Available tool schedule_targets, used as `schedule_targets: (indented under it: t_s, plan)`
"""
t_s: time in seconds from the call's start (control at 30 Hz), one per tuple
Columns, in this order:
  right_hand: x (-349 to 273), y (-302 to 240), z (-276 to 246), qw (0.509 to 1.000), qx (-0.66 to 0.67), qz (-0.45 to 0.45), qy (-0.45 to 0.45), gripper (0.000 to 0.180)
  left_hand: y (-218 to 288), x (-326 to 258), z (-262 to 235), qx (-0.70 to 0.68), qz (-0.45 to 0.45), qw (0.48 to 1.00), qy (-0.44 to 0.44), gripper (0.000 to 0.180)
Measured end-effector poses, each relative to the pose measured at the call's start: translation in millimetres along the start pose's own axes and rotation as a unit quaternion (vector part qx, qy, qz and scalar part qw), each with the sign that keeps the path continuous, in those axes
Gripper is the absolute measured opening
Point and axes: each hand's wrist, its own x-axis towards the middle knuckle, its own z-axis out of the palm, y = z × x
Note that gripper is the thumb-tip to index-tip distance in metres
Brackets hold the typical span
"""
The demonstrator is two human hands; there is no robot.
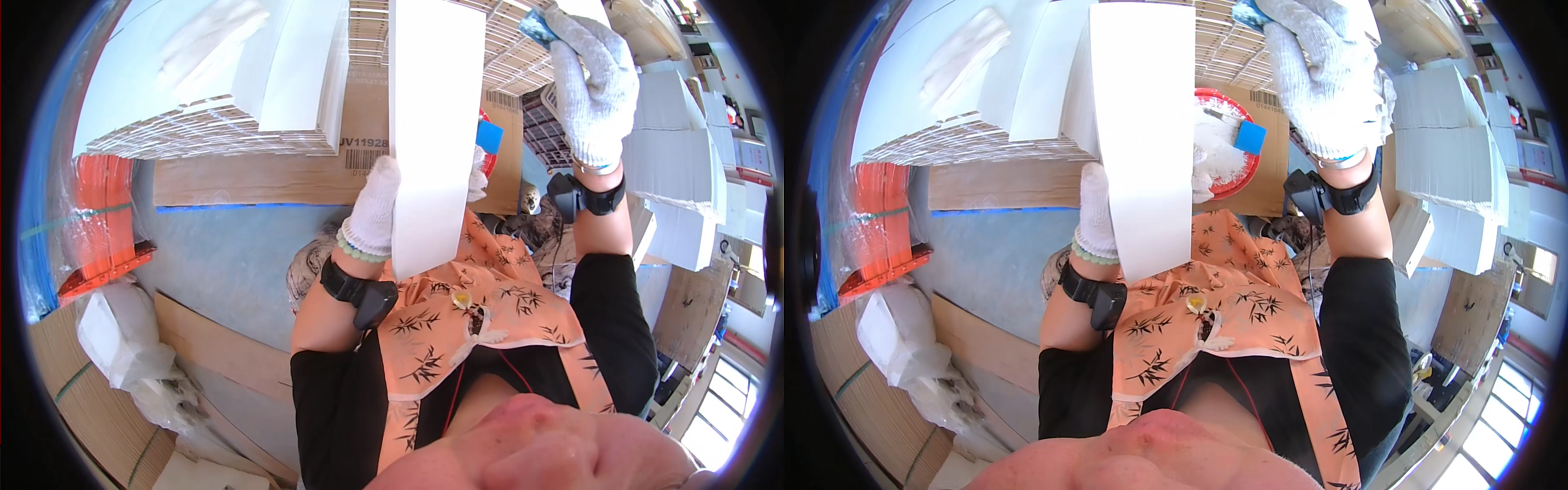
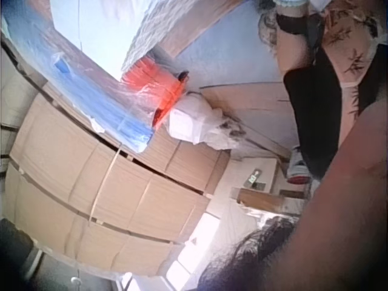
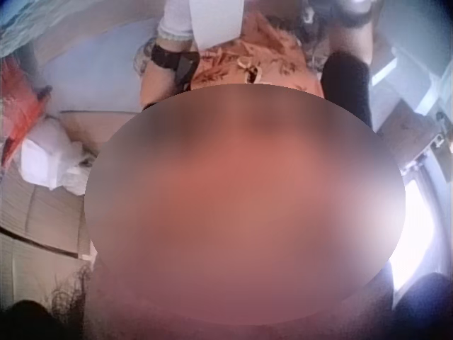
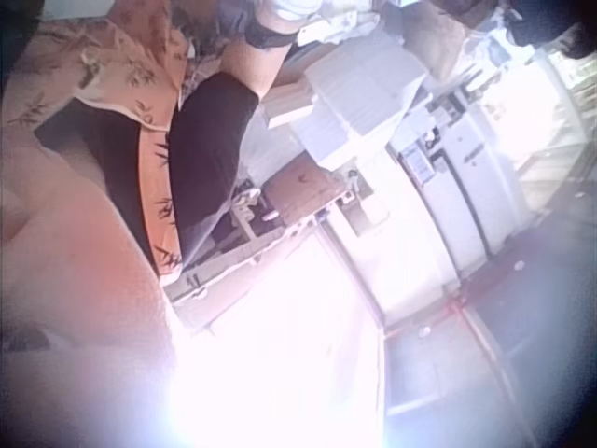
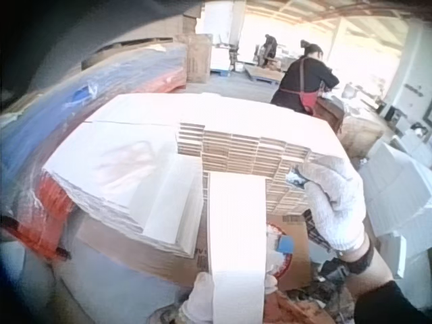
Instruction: The person is applying a white filler or glue to the edges and pre-drilled holes of white wooden boards using a small blue scraper and then wiping the excess off with a cloth.
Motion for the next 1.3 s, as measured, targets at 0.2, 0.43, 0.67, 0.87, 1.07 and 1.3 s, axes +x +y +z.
schedule_targets:
  t_s: [0.2,0.43,0.67,0.87,1.07,1.3]
  plan:
    - [-10,-12,5,0.995,0.033,0.092,0.005,0.023,9,9,-33,0.08,0.069,0.994,0.031,0.053]
    - [-15,-7,16,0.966,0.147,0.208,0.044,0.021,12,8,-1,0.2,0.179,0.941,0.204,0.034]
    - [-8,-9,22,0.913,0.283,0.283,0.078,0.021,4,8,-14,0.34,0.204,0.9,0.18,0.033]
    - [34,-39,29,0.937,0.284,0.197,0.041,0.021,5,0,-3,0.368,0.115,0.911,0.147,0.035]
    - [33,-25,33,0.99,0.139,0.028,-0.024,0.022,0,0,-6,0.497,0.08,0.859,0.097,0.03]
    - [37,-33,28,0.985,0.157,0.026,-0.06,0.023,-1,-1,-5,0.487,0.091,0.865,0.082,0.035]
